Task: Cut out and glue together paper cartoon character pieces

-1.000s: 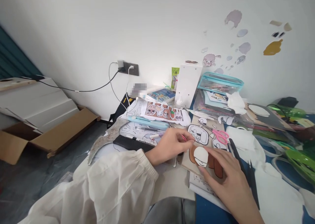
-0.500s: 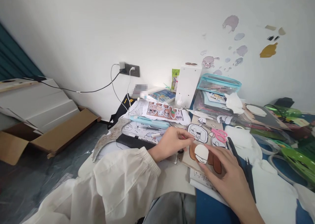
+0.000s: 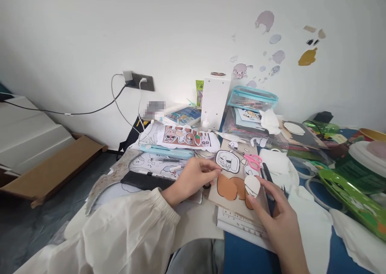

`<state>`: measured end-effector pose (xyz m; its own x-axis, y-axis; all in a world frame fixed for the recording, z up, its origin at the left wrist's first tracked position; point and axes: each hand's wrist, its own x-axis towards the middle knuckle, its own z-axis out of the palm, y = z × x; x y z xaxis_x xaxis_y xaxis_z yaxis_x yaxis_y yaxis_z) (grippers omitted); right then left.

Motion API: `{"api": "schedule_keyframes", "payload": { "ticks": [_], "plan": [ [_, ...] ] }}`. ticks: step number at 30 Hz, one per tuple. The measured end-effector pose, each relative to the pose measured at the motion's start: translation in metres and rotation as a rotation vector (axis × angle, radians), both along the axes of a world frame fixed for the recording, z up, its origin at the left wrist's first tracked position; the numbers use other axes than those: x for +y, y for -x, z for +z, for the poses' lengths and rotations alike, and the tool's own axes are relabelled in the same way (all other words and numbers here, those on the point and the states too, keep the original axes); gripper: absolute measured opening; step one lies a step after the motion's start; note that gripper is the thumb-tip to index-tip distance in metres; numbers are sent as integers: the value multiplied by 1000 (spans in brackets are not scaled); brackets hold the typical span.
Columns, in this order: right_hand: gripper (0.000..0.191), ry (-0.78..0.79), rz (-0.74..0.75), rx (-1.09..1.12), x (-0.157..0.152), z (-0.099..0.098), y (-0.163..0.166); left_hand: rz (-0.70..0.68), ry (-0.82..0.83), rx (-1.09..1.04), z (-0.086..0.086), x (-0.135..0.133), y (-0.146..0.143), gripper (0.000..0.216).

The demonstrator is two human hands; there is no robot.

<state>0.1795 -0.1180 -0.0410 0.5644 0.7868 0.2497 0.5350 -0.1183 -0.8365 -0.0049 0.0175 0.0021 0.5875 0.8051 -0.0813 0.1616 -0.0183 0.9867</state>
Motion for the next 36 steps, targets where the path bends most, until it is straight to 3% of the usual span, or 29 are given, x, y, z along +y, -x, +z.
{"api": "schedule_keyframes", "payload": {
  "ticks": [12,20,24,31,36],
  "plan": [
    [38,62,60,-120,-5,3,-2,90,151,47,7,13,0,23],
    [47,76,450,-474,45,36,6,160,161,87,8,27,3,21],
    [46,166,532,-534,60,37,10,136,189,104,7,26,5,21],
    [46,158,406,-530,33,23,-10,126,202,130,8,27,7,19],
    [41,138,183,-175,14,21,-17,117,182,157,11,29,5,23]
  ]
}}
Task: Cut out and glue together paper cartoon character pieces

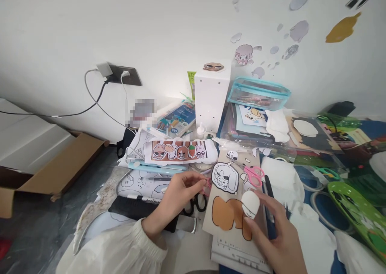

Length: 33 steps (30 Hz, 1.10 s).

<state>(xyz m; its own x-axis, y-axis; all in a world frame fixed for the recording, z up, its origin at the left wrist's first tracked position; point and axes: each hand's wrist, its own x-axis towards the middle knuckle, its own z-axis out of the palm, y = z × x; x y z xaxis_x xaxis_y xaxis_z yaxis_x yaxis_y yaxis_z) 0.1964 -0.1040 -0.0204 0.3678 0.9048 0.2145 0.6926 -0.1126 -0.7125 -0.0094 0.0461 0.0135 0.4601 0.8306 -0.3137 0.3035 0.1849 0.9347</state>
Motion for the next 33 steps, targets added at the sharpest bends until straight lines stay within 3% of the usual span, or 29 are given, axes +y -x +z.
{"api": "schedule_keyframes", "payload": {
  "ticks": [5,8,15,25,33],
  "plan": [
    [43,-187,-280,535,-1,-4,0,-31,-71,52,2,4,-8,22],
    [44,-198,-327,674,-1,-5,-2,-63,-132,112,5,8,-18,18],
    [44,-185,-248,612,-3,-7,-2,-47,-242,269,12,13,-41,15],
    [47,-87,-208,640,-10,-7,0,37,-370,416,31,-6,-59,15],
    [48,-74,-176,647,-11,-8,0,45,-475,516,32,-6,-56,15]
  ]
}}
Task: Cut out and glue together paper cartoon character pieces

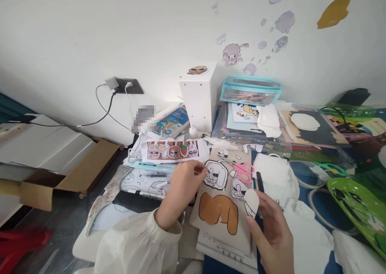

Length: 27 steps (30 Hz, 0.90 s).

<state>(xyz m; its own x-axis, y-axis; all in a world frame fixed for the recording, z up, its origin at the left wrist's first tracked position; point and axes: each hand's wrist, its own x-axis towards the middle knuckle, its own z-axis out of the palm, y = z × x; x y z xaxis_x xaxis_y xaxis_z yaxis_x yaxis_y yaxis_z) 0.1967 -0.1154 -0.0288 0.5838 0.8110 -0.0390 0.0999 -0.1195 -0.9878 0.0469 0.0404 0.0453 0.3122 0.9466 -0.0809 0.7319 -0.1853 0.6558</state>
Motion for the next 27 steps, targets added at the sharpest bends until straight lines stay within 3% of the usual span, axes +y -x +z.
{"api": "schedule_keyframes", "payload": {
  "ticks": [4,7,11,14,18,21,24,27],
  "plan": [
    [49,31,-11,0,1,4,0,13,-39,29,9,2,1,16],
    [49,27,-22,3,0,4,1,-89,34,-31,11,9,-8,16],
    [48,-4,-9,-1,0,1,2,-232,173,-145,-3,26,-23,15],
    [46,-14,-15,3,2,2,4,-255,224,-230,-12,37,-28,17],
    [43,11,-81,7,1,10,6,-241,238,-345,-11,42,-17,17],
    [44,94,-11,-161,3,20,2,-192,225,-417,-10,39,-2,18],
    [42,199,127,-469,20,35,0,-134,189,-484,-18,34,12,20],
    [38,144,315,-792,55,41,3,-126,180,-540,-27,29,20,20]
  ]
}}
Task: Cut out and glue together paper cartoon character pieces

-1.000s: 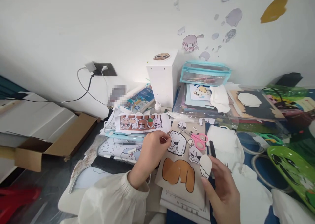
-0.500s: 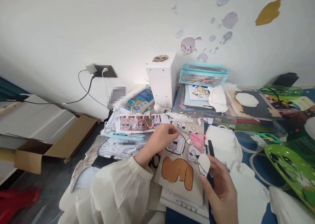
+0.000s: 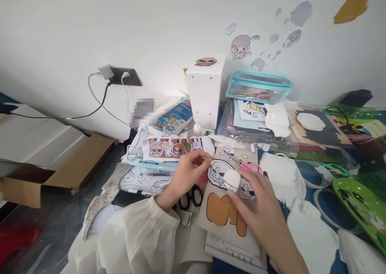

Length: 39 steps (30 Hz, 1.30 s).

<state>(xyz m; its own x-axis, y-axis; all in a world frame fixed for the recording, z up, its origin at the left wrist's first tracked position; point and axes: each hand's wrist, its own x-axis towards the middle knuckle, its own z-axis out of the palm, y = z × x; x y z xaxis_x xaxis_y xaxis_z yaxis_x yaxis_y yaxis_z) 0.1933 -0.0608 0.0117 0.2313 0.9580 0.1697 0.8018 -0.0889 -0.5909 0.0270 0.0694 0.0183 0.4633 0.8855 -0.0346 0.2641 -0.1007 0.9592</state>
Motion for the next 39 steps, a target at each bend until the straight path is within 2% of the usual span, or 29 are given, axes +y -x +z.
{"api": "schedule_keyframes", "payload": {
  "ticks": [3,5,9,15,24,32,39],
  "plan": [
    [34,0,38,-97,29,-8,5,-36,16,-30,-6,-3,6,18],
    [36,4,45,-137,37,-16,6,-58,28,-34,-8,-3,10,15],
    [39,19,58,-201,34,-24,5,-89,57,-29,-10,-3,15,13],
    [37,18,122,-242,31,-21,0,-102,92,-3,-9,-3,16,12],
    [39,32,165,-293,32,-23,-6,-198,76,28,-8,-3,13,10],
    [38,46,177,-277,32,-19,-6,-288,21,89,-7,-4,15,12],
    [36,68,220,-163,30,-18,-14,-287,-1,99,-8,-5,14,13]
  ]
}}
